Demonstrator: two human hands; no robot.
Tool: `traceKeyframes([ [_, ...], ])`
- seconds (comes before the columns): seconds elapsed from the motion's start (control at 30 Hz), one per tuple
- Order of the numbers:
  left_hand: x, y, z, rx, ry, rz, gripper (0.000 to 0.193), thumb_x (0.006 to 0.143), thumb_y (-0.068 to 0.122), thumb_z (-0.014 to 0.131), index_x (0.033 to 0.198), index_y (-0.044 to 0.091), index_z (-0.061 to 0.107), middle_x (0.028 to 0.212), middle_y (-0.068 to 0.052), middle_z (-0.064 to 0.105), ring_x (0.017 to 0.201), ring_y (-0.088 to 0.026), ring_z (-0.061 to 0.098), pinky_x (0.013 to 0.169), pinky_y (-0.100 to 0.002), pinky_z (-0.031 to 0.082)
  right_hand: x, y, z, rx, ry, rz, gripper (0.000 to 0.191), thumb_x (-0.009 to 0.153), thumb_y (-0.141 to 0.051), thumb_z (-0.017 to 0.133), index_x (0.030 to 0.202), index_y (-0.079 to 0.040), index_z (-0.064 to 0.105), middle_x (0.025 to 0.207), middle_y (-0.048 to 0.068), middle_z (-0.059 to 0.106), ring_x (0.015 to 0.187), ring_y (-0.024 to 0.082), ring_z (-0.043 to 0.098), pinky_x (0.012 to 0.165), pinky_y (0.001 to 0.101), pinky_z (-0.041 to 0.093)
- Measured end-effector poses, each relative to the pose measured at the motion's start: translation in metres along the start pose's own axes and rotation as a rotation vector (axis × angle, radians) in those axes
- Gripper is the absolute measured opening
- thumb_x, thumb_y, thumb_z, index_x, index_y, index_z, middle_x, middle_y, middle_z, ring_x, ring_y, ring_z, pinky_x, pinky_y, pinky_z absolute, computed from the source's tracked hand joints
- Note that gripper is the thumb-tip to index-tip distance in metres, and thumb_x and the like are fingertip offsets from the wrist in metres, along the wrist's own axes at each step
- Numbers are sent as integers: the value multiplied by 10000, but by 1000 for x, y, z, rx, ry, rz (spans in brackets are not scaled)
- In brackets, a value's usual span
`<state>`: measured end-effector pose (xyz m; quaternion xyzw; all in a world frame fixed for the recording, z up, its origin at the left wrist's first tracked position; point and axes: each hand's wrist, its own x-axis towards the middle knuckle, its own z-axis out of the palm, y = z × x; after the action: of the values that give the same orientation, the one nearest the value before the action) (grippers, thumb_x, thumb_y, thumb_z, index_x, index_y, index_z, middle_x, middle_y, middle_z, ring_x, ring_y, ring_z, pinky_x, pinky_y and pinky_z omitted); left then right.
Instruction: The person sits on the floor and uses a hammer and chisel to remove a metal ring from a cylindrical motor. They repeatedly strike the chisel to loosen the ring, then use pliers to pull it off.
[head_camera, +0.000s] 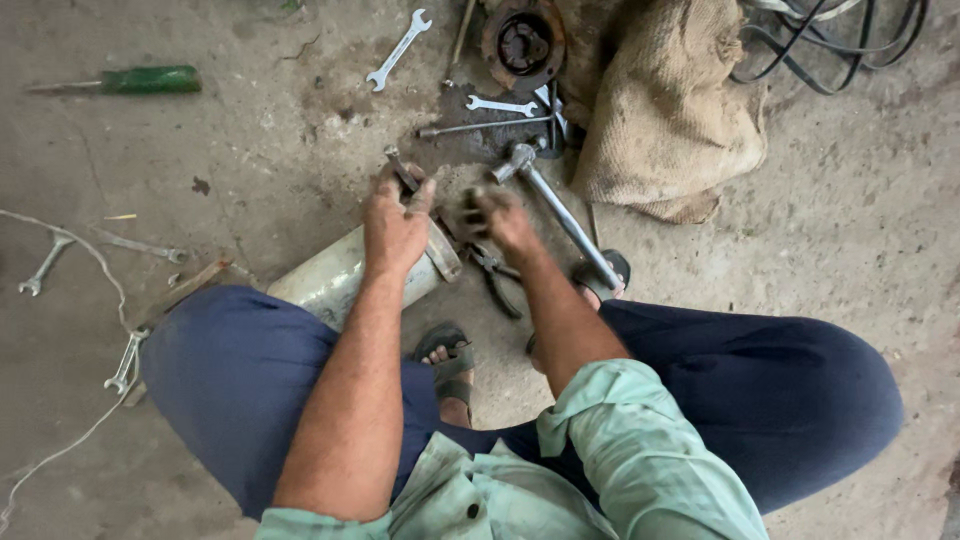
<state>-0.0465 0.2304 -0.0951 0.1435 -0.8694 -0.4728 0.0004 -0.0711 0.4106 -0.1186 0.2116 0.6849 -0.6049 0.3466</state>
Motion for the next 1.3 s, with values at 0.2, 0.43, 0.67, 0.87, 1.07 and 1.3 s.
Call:
traceKeyframes([
  [0.2,-6,4,0,-95,-52,-11,318,1005,300,683,1202,56,633,1118,-184,719,1063,-400,675,942,-473,517,-11,7,-51,-1143,729,-103,461,723,-219,721,1159,-98,628,1169,196,659,1052,419,666,834,538,540],
  [0.43,-3,-2,1,90,-74,-3,455,1002,329,696,1290,0,570,1190,-295,664,1116,-468,626,972,-509,484,-13,26,-73,-1155,428,-108,291,908,-203,644,1162,-61,638,1007,257,708,912,441,703,791,509,565],
  [0.67,-4,7,1,37,-216,-214,647,945,392,651,1442,7,500,1175,-245,709,1085,-402,683,973,-464,513,-18,2,-46,-532,279,360,349,837,-196,742,1144,-45,673,808,160,730,622,252,706,526,409,592],
  [0.87,-9,7,2,137,-136,90,649,969,337,731,1440,-49,504,1239,-306,661,1159,-468,607,1011,-497,463,-21,2,-51,-693,275,293,382,833,-243,776,1144,-41,684,838,169,750,656,256,740,566,406,607],
  [1.07,-14,-2,4,20,-153,-69,494,971,339,713,1329,17,602,1241,-242,713,1175,-395,661,1046,-451,500,-28,-9,-58,-1000,429,-189,405,766,-354,869,1046,-92,739,883,210,742,775,366,712,688,478,569],
  [1.3,-18,5,4,4,-130,-197,723,985,315,776,1504,-41,421,1470,-342,448,1357,-479,434,1036,-482,360,-67,-114,-47,-921,405,-539,263,948,-216,736,1140,-56,654,938,156,769,700,227,743,609,414,596],
])
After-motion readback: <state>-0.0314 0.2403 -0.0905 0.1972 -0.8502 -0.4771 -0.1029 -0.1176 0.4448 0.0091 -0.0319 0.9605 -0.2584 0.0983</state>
